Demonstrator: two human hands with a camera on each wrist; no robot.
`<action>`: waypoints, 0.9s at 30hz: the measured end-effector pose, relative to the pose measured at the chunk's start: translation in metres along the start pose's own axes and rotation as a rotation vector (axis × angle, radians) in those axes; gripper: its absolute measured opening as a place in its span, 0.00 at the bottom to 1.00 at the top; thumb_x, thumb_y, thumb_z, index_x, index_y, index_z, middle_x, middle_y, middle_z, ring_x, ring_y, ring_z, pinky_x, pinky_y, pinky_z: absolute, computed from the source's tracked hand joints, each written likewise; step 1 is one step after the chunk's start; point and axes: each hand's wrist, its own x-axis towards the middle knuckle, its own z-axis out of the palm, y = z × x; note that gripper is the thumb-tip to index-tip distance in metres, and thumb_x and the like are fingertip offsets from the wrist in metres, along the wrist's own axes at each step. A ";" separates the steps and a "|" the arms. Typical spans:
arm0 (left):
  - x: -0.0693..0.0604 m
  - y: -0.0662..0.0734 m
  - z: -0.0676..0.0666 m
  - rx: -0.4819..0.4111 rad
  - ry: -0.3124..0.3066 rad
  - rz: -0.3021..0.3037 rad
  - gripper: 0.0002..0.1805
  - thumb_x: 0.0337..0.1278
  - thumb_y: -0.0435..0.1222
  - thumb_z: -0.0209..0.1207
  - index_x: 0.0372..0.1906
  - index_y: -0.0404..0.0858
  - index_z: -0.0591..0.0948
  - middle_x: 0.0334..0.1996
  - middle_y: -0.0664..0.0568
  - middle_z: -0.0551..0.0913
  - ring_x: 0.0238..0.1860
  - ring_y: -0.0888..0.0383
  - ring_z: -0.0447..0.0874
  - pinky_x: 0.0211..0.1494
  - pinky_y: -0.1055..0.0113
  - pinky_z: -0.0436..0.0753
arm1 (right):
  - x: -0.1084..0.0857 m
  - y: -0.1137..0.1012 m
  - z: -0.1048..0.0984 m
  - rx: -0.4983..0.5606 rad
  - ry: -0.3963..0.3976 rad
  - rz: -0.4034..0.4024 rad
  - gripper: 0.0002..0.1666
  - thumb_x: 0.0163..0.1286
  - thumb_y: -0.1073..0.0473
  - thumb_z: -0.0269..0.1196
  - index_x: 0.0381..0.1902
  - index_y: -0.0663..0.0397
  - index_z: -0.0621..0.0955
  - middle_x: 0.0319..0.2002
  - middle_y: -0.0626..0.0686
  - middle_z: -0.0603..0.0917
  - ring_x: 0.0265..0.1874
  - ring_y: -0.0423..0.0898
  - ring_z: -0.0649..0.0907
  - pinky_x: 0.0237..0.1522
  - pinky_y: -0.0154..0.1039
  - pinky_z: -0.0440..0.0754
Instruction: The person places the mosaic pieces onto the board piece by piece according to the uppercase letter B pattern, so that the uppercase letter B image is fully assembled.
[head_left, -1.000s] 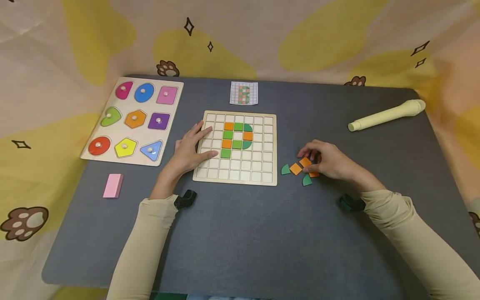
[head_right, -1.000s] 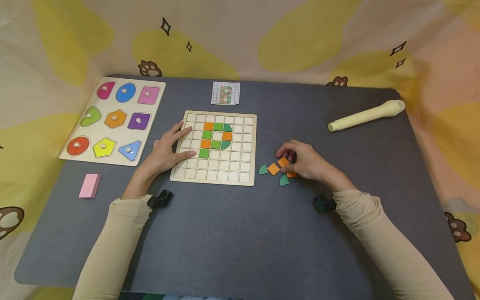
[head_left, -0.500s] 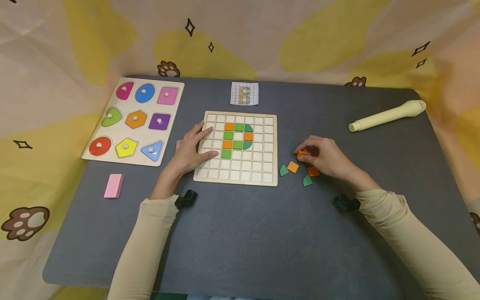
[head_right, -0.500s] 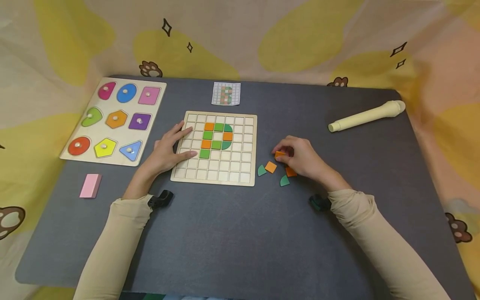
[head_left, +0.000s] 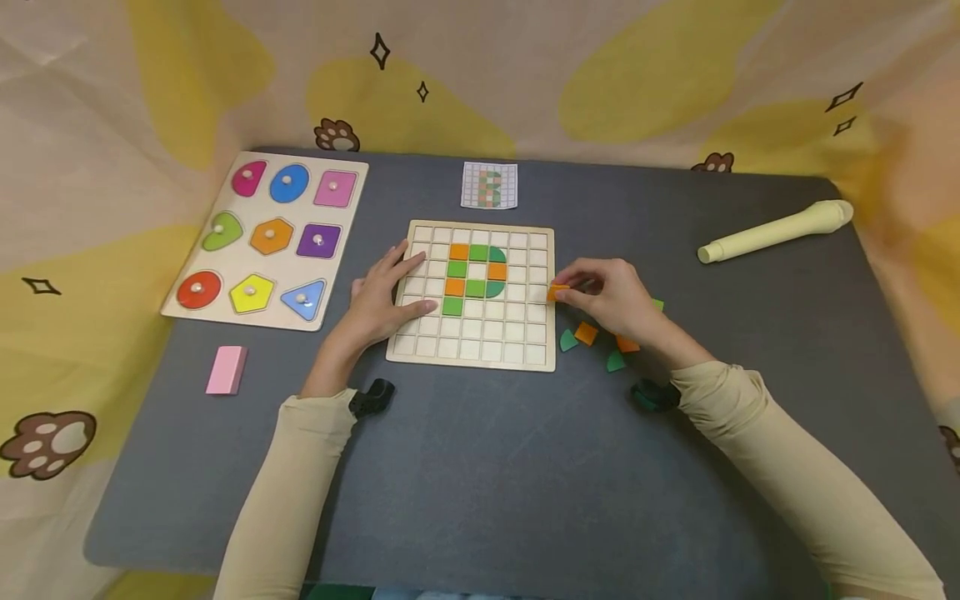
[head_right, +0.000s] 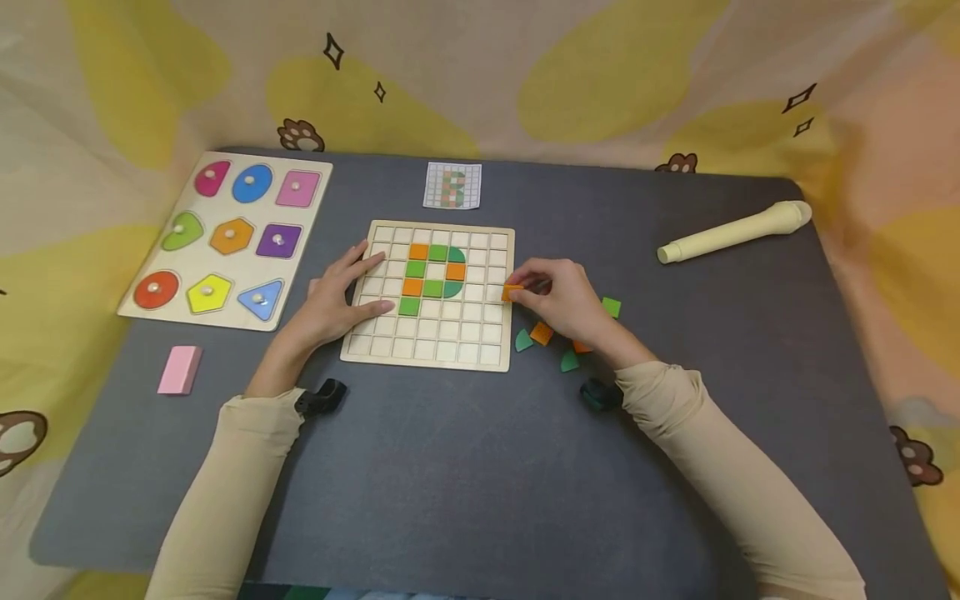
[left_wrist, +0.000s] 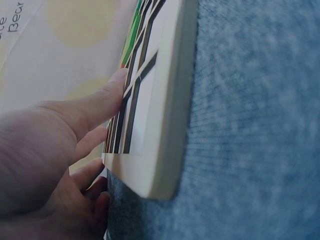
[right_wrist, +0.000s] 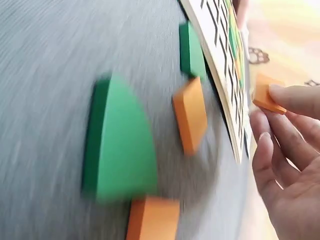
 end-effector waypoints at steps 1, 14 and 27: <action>0.000 0.000 -0.001 0.002 0.000 0.000 0.47 0.67 0.44 0.71 0.85 0.47 0.61 0.89 0.49 0.45 0.89 0.43 0.38 0.77 0.34 0.48 | 0.002 -0.002 0.004 0.009 -0.007 -0.002 0.07 0.71 0.63 0.73 0.46 0.57 0.91 0.41 0.57 0.91 0.39 0.50 0.86 0.42 0.31 0.81; -0.001 0.001 -0.004 0.008 0.003 0.001 0.47 0.66 0.45 0.71 0.85 0.45 0.61 0.89 0.49 0.44 0.89 0.43 0.39 0.77 0.33 0.47 | 0.031 -0.029 0.054 0.129 -0.040 0.012 0.07 0.70 0.64 0.73 0.44 0.57 0.91 0.38 0.56 0.92 0.35 0.47 0.88 0.41 0.32 0.83; -0.002 0.000 -0.001 0.021 0.003 0.003 0.47 0.67 0.46 0.71 0.85 0.46 0.62 0.89 0.47 0.45 0.88 0.40 0.39 0.78 0.30 0.45 | 0.040 -0.043 0.079 0.137 -0.071 0.027 0.03 0.70 0.64 0.73 0.38 0.59 0.90 0.35 0.55 0.90 0.32 0.46 0.85 0.39 0.34 0.81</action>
